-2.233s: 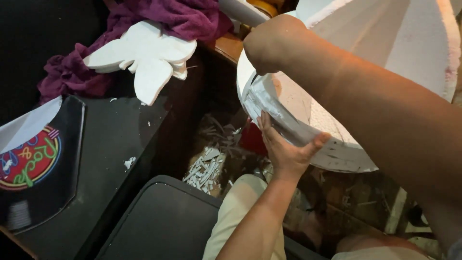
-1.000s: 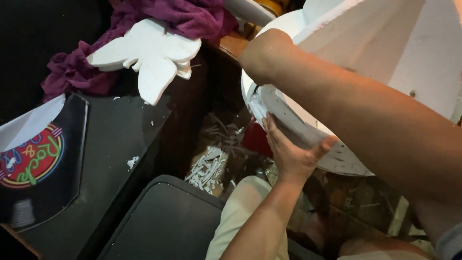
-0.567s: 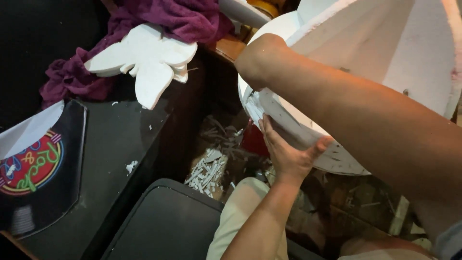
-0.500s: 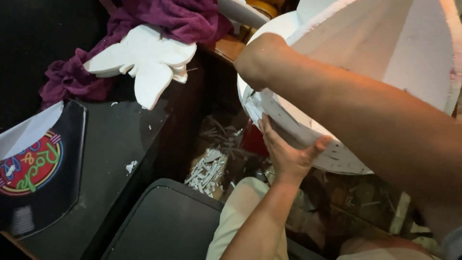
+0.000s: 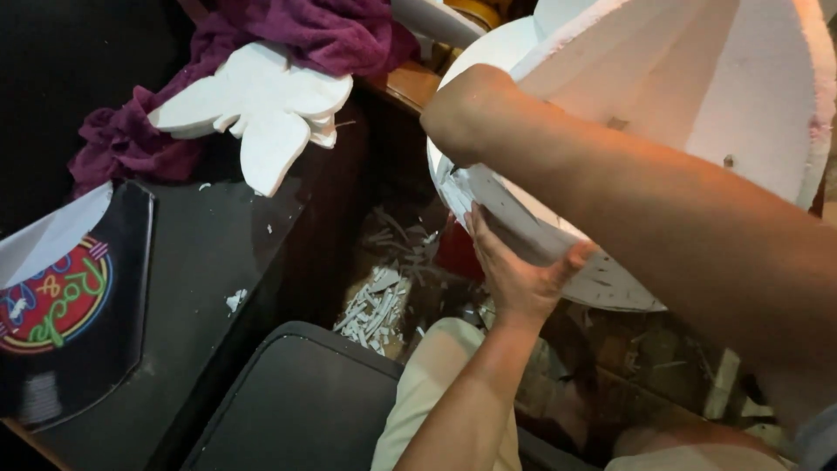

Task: The person uses a yellow utility knife to carve and trim the rim of a large white styrofoam bowl. They hold the bowl with one hand and carefully shave off small pieces along the edge, rotating the bowl to work around its circumference.

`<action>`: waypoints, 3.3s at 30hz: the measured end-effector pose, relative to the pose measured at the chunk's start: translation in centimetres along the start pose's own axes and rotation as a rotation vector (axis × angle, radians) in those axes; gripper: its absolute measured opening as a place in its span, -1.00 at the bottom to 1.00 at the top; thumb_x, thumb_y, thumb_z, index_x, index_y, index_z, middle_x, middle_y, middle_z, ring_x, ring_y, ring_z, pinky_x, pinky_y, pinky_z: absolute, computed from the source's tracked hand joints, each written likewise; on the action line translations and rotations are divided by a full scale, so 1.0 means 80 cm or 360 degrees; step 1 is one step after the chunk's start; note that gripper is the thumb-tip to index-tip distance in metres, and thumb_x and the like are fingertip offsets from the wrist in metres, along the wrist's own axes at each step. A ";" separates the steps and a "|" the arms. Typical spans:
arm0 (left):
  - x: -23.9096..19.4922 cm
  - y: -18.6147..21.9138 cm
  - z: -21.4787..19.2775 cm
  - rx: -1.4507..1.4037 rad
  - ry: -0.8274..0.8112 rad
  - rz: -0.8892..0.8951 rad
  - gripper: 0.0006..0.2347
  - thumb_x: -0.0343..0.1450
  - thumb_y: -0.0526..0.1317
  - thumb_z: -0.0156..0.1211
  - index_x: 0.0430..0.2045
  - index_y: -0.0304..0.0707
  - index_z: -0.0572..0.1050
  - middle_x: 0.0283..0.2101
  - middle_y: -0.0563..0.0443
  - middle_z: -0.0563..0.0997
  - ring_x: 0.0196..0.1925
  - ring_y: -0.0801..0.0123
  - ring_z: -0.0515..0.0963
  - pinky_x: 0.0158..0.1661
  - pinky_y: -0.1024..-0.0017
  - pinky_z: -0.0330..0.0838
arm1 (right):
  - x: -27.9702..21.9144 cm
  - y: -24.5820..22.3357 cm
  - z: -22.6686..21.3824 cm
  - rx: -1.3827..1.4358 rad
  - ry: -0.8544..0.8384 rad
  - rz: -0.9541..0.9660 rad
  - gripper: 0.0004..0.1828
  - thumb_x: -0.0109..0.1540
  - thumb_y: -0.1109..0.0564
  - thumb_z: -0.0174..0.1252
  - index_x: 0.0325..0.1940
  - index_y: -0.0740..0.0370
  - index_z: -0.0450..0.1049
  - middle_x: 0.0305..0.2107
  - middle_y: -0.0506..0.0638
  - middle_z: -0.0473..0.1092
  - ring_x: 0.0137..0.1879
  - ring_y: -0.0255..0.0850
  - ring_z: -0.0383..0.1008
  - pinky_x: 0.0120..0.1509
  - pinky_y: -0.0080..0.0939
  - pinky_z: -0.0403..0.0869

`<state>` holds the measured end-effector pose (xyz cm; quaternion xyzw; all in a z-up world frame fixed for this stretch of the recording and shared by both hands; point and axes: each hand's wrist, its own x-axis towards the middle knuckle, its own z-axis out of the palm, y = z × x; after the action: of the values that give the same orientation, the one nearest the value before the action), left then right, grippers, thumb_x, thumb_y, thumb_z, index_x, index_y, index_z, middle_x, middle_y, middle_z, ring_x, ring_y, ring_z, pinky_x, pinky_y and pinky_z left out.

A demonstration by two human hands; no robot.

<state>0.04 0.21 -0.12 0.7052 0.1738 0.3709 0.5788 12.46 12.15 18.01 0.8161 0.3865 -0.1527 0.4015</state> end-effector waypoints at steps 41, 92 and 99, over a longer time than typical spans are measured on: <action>0.103 0.016 -0.072 0.1038 -0.0575 0.1199 -0.33 0.28 0.38 0.25 0.10 -0.11 0.57 0.44 -0.14 0.31 0.48 -0.51 0.04 0.23 -0.53 0.05 | -0.278 -0.298 0.625 0.4257 0.0126 0.1177 -0.68 0.29 0.32 0.24 0.12 0.48 0.56 -0.41 0.49 0.52 -0.32 0.25 0.52 -0.13 0.23 0.47; 0.288 0.028 -0.050 0.0421 -0.1496 -0.0210 -0.33 0.00 0.25 0.45 -0.08 -0.13 0.64 -0.05 0.05 0.73 0.01 0.33 0.68 -0.02 0.36 0.47 | -0.133 -0.246 0.296 0.2878 0.2261 0.0829 -0.47 0.43 0.16 -0.03 0.48 0.38 0.18 -0.39 0.03 0.43 -0.25 -0.25 0.47 -0.05 -0.25 0.49; 0.284 0.022 -0.047 0.0290 -0.1494 -0.0289 -0.33 -0.01 0.22 0.47 -0.09 -0.14 0.63 -0.07 0.07 0.73 -0.02 0.38 0.69 -0.01 0.42 0.48 | -0.144 -0.245 0.298 0.2941 0.2094 0.0992 -0.48 0.41 0.13 0.00 0.46 0.25 0.24 -0.43 -0.03 0.45 -0.54 -0.37 0.35 -0.44 -0.37 0.46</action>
<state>12.09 17.63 9.03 0.8262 -0.0135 -0.0560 0.5605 -8.39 -4.69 -1.09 0.7783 0.0456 0.1805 -0.5996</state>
